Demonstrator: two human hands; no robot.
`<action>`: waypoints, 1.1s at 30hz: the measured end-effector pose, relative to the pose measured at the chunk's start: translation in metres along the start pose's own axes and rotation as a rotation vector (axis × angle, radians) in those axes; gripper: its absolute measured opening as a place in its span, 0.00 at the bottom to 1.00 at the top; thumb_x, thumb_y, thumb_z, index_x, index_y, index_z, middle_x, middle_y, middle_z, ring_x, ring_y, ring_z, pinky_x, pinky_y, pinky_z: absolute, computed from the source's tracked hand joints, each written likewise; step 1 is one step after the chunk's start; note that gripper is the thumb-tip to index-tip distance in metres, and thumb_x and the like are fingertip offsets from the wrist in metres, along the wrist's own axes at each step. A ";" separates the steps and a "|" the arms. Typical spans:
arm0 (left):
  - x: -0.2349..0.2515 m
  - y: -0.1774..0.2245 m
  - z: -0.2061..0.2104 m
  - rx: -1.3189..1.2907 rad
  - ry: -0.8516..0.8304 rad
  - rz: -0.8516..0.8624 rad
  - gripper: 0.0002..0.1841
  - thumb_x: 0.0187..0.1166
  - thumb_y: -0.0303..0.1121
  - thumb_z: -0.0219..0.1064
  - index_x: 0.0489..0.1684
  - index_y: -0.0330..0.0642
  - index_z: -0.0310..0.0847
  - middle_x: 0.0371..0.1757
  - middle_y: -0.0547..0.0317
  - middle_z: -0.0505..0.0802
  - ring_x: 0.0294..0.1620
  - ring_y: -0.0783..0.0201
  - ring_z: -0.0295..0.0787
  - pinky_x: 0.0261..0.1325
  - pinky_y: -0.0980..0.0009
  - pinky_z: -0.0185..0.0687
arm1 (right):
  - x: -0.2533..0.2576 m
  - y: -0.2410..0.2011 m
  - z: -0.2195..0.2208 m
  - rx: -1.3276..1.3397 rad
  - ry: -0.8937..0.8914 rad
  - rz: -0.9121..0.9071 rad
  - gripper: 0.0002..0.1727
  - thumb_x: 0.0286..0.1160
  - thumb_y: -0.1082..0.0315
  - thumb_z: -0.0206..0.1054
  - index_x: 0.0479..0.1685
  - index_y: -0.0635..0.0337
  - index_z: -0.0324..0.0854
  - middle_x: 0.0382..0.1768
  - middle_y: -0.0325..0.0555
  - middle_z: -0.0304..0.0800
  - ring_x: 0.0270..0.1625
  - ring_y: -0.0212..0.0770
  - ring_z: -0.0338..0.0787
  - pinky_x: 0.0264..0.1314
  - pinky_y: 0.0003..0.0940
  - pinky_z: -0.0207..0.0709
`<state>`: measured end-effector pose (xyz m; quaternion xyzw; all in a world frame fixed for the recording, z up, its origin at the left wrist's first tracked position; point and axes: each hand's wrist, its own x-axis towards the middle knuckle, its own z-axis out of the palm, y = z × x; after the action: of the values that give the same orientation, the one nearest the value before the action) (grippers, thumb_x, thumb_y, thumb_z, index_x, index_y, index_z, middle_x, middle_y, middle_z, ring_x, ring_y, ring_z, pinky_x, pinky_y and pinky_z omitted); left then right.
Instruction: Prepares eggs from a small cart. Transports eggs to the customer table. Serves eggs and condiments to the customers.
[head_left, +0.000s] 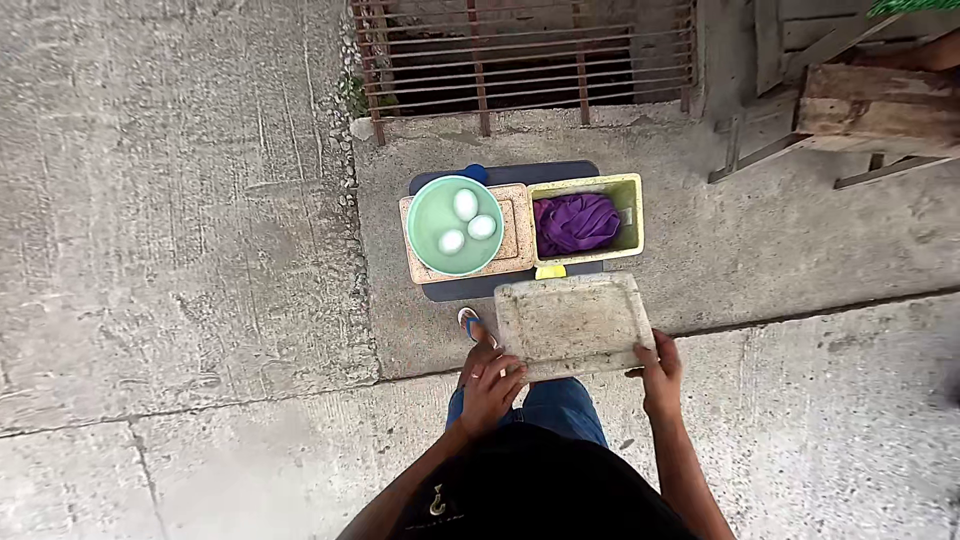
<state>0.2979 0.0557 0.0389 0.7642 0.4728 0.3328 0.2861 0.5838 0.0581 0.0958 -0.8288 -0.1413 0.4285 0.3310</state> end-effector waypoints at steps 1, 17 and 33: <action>0.023 0.004 0.017 -0.002 0.031 0.047 0.08 0.82 0.38 0.69 0.52 0.49 0.88 0.59 0.49 0.91 0.71 0.49 0.83 0.78 0.61 0.74 | 0.014 -0.010 -0.015 0.010 0.034 -0.073 0.24 0.82 0.72 0.58 0.77 0.70 0.67 0.54 0.54 0.85 0.39 0.33 0.88 0.34 0.28 0.82; 0.147 -0.088 0.152 0.310 -0.149 -0.074 0.09 0.77 0.28 0.72 0.50 0.39 0.88 0.61 0.43 0.89 0.72 0.40 0.82 0.78 0.49 0.75 | 0.263 -0.004 0.031 -0.211 -0.045 -0.431 0.25 0.76 0.69 0.66 0.73 0.70 0.79 0.69 0.64 0.85 0.73 0.55 0.85 0.77 0.53 0.74; 0.115 -0.018 0.078 -0.411 0.017 -0.955 0.19 0.89 0.31 0.54 0.68 0.22 0.73 0.64 0.35 0.85 0.62 0.54 0.86 0.66 0.59 0.82 | 0.243 0.065 0.036 -0.034 0.000 0.038 0.29 0.91 0.57 0.55 0.83 0.68 0.65 0.69 0.68 0.81 0.66 0.59 0.85 0.67 0.54 0.78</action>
<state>0.3871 0.1577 0.0047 0.3886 0.6959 0.2572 0.5464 0.6956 0.1513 -0.1123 -0.8368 -0.1327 0.4322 0.3087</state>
